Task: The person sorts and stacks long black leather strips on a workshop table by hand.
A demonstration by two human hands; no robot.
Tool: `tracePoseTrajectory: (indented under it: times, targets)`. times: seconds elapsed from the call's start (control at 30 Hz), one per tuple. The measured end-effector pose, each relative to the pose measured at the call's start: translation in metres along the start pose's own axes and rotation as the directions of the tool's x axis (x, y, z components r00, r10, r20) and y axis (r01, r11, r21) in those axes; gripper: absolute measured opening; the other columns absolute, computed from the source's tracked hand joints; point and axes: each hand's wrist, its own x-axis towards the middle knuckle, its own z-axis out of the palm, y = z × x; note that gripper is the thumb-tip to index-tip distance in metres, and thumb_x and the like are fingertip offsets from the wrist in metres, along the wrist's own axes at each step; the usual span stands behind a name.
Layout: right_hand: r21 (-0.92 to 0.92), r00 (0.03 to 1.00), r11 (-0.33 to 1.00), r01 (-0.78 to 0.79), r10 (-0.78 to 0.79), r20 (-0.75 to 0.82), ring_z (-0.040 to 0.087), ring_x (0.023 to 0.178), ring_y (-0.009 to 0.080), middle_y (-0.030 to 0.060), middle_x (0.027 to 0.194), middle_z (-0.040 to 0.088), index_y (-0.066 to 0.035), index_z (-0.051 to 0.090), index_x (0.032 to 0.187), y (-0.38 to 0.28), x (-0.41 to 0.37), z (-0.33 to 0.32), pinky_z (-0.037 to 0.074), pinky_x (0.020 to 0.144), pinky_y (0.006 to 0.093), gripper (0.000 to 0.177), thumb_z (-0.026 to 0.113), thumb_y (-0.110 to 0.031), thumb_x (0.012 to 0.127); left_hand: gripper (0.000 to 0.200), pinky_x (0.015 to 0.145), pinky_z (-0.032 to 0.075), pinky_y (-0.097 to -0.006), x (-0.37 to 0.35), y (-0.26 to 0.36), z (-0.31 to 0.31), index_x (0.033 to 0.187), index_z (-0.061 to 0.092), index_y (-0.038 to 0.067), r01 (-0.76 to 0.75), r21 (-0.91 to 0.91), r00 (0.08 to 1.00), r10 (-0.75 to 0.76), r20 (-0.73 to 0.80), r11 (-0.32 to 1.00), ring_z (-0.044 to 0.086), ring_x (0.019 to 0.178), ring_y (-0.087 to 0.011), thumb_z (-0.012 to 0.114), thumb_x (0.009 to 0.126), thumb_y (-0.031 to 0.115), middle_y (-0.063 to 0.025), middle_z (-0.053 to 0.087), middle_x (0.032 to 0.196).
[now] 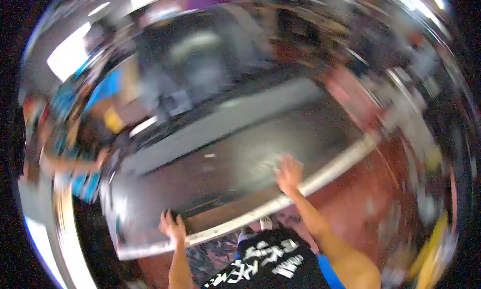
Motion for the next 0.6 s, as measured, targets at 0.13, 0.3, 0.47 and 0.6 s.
tracePoseTrajectory:
  times: [0.13,0.3,0.47,0.6]
  targets:
    - [0.191,0.968,0.98,-0.057,0.101,-0.228,0.052,0.127,0.0297,0.0136,0.131,0.06,-0.011,0.063,0.124,0.042,-0.052,-0.003,0.029,0.113,0.0541,0.034,0.06,-0.026,0.094,0.053,0.109,0.033,-0.0481,-0.005,-0.044,0.04,0.137,0.057,0.015,-0.037,0.149,0.999,0.041,-0.019,0.988,0.048,0.131,-0.0307,0.053,0.097,0.05,-0.0096,0.051,0.145]
    - [0.358,0.783,0.78,-0.514,0.597,-0.176,0.066,0.086,0.0395,0.0171,0.094,0.069,-0.011,0.068,0.101,0.105,-0.181,-0.079,0.053,0.076,0.0506,0.022,0.055,-0.027,0.094,0.055,0.106,0.04,-0.0465,0.011,-0.052,0.041,0.134,0.056,0.004,-0.189,0.151,0.982,0.19,0.008,0.97,0.053,0.124,-0.0334,0.055,0.098,0.045,-0.0153,0.054,0.139]
    - [0.348,0.064,0.143,-0.926,0.972,-0.228,0.068,0.091,0.0359,0.019,0.096,0.071,-0.012,0.072,0.1,0.118,-0.41,-0.141,0.054,0.078,0.0483,0.026,0.058,-0.032,0.093,0.048,0.104,0.034,-0.0608,0.001,-0.008,0.054,0.135,0.055,0.01,-0.274,0.002,0.956,0.272,-0.108,0.962,0.051,0.124,-0.0418,0.056,0.098,0.041,-0.0202,0.051,0.138]
    - [0.146,-0.367,-0.354,-0.924,0.928,-0.069,0.066,0.107,0.0346,0.0171,0.111,0.069,-0.009,0.071,0.11,0.075,-0.605,-0.2,0.054,0.088,0.0436,0.033,0.057,-0.031,0.09,0.048,0.102,0.035,-0.0594,-0.025,0.039,0.042,0.133,0.056,0.01,-0.422,-0.071,0.902,0.411,-0.133,0.904,0.053,0.121,-0.0397,0.057,0.098,0.042,-0.019,0.053,0.136]
